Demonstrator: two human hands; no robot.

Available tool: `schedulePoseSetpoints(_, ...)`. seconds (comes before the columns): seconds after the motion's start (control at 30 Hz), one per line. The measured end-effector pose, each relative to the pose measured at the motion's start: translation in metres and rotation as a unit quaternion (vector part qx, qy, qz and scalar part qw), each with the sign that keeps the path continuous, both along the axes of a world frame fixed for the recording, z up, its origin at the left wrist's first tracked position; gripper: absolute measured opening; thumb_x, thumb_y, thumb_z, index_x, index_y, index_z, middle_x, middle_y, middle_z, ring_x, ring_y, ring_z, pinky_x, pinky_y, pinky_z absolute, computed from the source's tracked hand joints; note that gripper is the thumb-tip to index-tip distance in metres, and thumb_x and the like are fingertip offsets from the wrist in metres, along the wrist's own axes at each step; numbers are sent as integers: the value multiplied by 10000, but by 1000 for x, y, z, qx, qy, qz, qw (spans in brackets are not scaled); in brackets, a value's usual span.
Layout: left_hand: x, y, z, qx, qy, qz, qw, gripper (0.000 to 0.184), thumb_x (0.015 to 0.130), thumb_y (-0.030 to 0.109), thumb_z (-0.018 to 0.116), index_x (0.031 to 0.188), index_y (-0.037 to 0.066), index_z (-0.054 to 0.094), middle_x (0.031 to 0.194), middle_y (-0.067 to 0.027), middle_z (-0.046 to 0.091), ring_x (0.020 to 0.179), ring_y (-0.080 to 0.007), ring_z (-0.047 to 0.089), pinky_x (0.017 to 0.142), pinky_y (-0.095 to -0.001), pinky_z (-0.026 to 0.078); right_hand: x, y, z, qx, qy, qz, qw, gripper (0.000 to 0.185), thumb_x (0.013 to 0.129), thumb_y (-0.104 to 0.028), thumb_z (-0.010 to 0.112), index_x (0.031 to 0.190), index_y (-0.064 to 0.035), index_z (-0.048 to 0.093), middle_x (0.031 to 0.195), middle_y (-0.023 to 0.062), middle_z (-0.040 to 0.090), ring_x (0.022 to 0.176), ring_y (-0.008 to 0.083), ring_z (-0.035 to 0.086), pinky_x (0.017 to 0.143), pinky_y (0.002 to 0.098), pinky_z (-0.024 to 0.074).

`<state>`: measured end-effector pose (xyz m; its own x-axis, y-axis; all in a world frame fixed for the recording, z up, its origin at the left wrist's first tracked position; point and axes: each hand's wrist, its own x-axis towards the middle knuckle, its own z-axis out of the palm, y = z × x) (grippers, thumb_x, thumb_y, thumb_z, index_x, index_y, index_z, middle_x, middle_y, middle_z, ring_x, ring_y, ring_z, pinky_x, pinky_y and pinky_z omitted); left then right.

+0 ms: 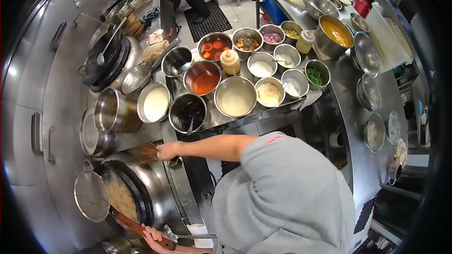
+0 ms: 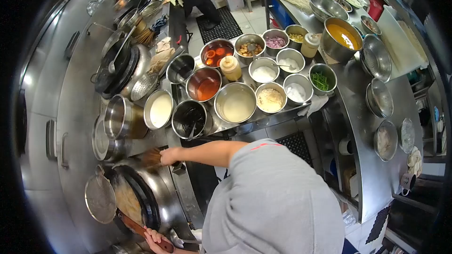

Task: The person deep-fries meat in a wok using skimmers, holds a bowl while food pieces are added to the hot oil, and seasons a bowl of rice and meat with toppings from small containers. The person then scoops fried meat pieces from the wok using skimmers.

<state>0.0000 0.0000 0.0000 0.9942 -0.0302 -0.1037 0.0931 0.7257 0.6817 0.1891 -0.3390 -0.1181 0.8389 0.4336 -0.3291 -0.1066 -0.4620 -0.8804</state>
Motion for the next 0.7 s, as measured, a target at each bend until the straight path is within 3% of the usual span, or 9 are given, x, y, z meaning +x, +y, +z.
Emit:
schedulePoseSetpoints(0.07,-5,6,-2,-22,-36,-60,997,395,1012,126,359,1339,-93,321,935,-111,470,569,-129,397,408,-254,376,-27,-25,8,123,-39,-72,989,702,808,-383,557,1373,-6,385,1349,215,476,1224,305,489,1006,365,388)
schedulePoseSetpoints(0.1,-26,3,-34,-49,-4,-17,999,394,1010,110,356,1341,-100,312,920,-97,452,569,-115,389,395,-242,349,-82,-51,32,151,35,-97,983,690,817,-357,589,1380,-17,381,1336,192,492,1194,277,505,1005,348,387)
schedulePoseSetpoints(0.17,-27,-26,-5,-41,45,56,997,345,978,34,400,1294,-104,395,822,-53,453,493,-61,328,346,-215,266,-95,-47,10,409,96,-122,899,640,843,-211,561,1427,-102,323,1249,91,528,1037,187,561,786,338,517)
schedulePoseSetpoints(0.23,-25,-51,31,60,100,86,989,273,943,6,471,1207,-59,493,751,-20,443,486,-41,317,359,-193,242,-101,-49,17,410,163,-93,893,701,811,-155,619,1438,-108,309,1162,70,566,898,169,593,718,315,522)
schedulePoseSetpoints(0.3,-21,-57,41,43,82,107,990,216,944,15,477,1152,-35,508,757,-16,447,520,-40,349,406,-181,292,-102,-44,50,296,92,-150,939,748,787,-236,733,1419,-90,359,1017,47,603,713,136,579,565,269,489)
schedulePoseSetpoints(0.5,-26,-54,36,-44,59,44,996,276,971,78,462,1204,-68,441,843,-42,453,581,-54,380,444,-181,352,-74,-26,51,255,-211,-98,938,772,810,-118,681,1461,-53,272,1265,83,503,787,106,555,677,249,477)
schedulePoseSetpoints(0.53,-24,-55,37,-58,61,31,996,278,975,77,453,1207,-75,435,847,-44,447,586,-55,380,443,-180,354,-74,-21,79,267,-193,-114,937,806,795,-164,693,1469,-73,261,1313,118,488,994,156,517,843,286,420)
schedulePoseSetpoints(0.63,-30,-60,45,-72,53,22,996,284,979,73,438,1218,-81,424,847,-49,433,578,-55,374,440,-178,357,-64,-2,116,311,-164,-135,926,849,788,-231,707,1486,-120,238,1379,152,452,1202,206,477,1010,321,361)
schedulePoseSetpoints(0.7,-38,-60,49,-77,62,23,995,292,980,69,430,1225,-90,413,848,-53,425,573,-54,371,428,-179,351,-60,14,117,379,-155,-139,902,863,793,-268,710,1490,-127,222,1412,146,416,1170,219,508,998,326,379)
